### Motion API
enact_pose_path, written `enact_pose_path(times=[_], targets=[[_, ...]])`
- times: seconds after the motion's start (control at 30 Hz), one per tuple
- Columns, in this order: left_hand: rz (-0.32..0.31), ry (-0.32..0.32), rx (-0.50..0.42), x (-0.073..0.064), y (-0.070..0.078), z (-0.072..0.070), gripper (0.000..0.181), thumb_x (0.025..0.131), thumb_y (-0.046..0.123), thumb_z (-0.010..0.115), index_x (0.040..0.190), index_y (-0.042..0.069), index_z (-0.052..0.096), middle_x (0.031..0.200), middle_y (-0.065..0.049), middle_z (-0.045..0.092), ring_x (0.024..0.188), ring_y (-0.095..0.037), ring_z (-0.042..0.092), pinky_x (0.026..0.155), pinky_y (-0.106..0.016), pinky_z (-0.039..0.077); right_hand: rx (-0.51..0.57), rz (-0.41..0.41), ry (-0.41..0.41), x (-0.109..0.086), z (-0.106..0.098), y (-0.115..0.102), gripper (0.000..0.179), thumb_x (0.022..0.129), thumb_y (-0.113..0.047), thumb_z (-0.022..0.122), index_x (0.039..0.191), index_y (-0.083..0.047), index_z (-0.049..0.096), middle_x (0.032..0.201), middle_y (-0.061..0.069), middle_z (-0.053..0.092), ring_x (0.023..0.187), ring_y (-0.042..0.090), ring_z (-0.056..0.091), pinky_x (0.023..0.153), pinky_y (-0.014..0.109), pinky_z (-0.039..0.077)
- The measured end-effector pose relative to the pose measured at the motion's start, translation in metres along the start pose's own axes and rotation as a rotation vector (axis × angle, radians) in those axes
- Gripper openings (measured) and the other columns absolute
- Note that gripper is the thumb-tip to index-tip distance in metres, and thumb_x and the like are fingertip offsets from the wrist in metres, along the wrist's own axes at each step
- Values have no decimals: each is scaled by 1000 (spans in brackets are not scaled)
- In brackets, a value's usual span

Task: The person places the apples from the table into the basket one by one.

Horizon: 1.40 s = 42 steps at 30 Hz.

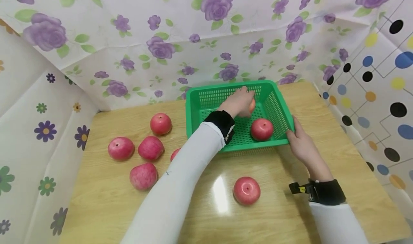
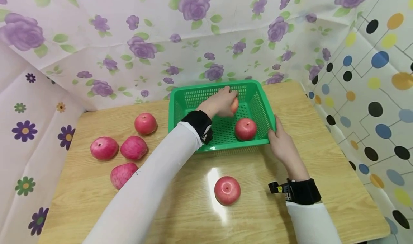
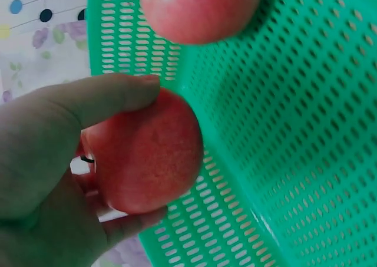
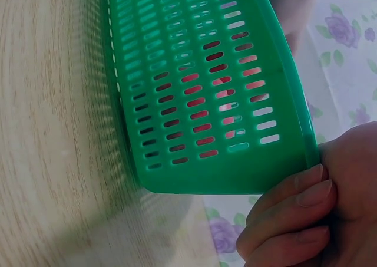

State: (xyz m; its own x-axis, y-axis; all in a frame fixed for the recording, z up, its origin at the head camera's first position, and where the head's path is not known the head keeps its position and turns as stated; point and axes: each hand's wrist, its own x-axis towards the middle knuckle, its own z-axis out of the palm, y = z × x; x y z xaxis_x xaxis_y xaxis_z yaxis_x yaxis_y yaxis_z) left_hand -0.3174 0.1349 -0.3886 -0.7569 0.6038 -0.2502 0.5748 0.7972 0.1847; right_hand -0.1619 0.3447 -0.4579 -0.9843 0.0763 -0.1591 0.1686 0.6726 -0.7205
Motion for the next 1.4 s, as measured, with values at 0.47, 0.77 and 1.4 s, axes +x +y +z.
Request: enact_pose_path(times=[0.47,0.77,1.4], targets=[[147,-101,223,22,2,-7,73,95,27,65,154,24,21,157,-6,19,143,-24,15,118,-39,21,24,12,9,-3,-1,1,61,109,-37,20,158,-22,-12,156,32,16,136,53,20,103,76,22],[169,-128,343,34,14,4,72,95,20,63,154,24,22,161,-7,14,147,-26,7,121,-42,13,25,0,19,-4,-1,1,60,109,-37,21,159,-23,-9,155,32,21,135,52,23,102,76,24],[195,-28,286,57,11,33,67,98,28,62,155,29,26,160,-6,15,146,-24,10,120,-40,15,33,-11,39,1,2,3,59,108,-33,22,159,-22,-6,154,31,26,134,50,28,102,75,27]])
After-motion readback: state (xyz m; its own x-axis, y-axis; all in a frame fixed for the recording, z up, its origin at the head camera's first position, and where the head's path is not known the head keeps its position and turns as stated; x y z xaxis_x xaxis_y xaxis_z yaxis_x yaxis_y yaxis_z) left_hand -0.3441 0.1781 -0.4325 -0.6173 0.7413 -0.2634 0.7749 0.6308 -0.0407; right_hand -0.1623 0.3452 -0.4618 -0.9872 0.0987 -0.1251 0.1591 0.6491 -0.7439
